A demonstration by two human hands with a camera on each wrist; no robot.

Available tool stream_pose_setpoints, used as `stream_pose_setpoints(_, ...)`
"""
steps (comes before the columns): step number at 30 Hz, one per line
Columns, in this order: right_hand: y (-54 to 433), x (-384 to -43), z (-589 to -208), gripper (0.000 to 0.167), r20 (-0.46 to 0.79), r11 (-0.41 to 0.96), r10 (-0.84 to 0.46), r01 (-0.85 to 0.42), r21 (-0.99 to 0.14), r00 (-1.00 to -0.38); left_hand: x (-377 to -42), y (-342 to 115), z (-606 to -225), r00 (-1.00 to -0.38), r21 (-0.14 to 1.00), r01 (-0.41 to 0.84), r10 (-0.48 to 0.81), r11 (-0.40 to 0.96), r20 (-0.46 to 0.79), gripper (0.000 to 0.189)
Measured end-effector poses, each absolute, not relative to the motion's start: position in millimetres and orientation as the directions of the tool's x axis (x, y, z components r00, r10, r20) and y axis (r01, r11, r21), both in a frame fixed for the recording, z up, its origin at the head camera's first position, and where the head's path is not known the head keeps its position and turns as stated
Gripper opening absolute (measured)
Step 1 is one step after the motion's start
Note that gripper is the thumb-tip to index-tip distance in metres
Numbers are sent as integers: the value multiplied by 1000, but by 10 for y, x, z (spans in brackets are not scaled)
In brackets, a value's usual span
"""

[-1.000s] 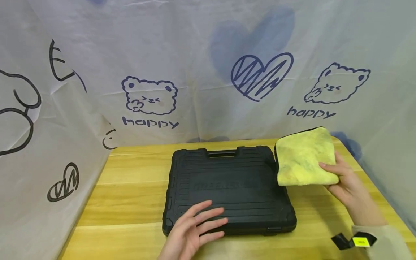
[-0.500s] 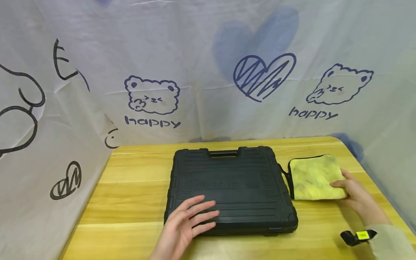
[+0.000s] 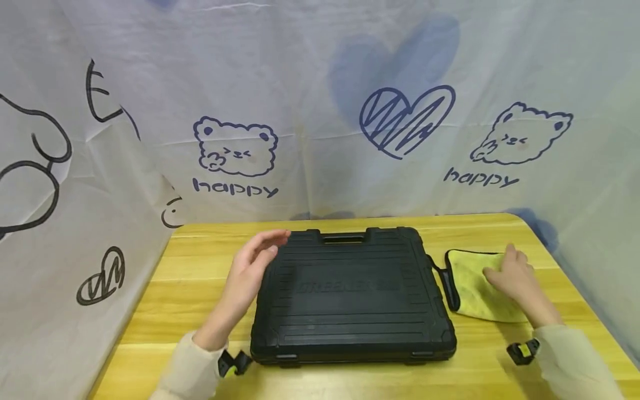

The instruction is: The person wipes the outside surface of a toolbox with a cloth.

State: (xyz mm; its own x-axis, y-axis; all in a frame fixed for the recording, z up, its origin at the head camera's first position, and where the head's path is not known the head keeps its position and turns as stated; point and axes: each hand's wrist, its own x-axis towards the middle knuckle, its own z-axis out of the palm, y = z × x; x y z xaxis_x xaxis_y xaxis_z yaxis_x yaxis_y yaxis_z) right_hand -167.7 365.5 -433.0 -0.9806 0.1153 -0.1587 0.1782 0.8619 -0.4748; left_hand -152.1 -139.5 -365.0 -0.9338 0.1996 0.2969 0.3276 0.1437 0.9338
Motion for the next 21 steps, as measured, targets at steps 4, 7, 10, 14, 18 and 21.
stream_pose_setpoints(4,3207,-1981,-3989,84,-22,840,17,27,-543,-1000,-1981,-1345,-3492,-905,806,410,303,427,300,34)
stream_pose_setpoints(7,2825,-2228,-3805,78,54,821,-38,-62,-568,-998,-2346,-1217,-3495,-878,688,446,428,572,213,37)
stream_pose_setpoints(10,2458,-2500,-3753,72,76,791,-97,-124,-599,-992,-2712,-1039,-3597,-843,578,468,533,668,67,42)
stream_pose_setpoints(14,2048,-2835,-3844,63,54,742,-235,-215,-634,-970,-3083,-841,-3769,-787,421,494,597,761,-155,47)
stream_pose_setpoints(18,1739,-3045,-3943,53,-23,738,-349,-259,-622,-937,-3302,-739,-3910,-751,298,508,585,808,-305,47)
stream_pose_setpoints(21,1582,-3140,-4002,48,-137,784,-385,-245,-571,-913,-3396,-700,-3994,-745,254,490,552,834,-376,41)
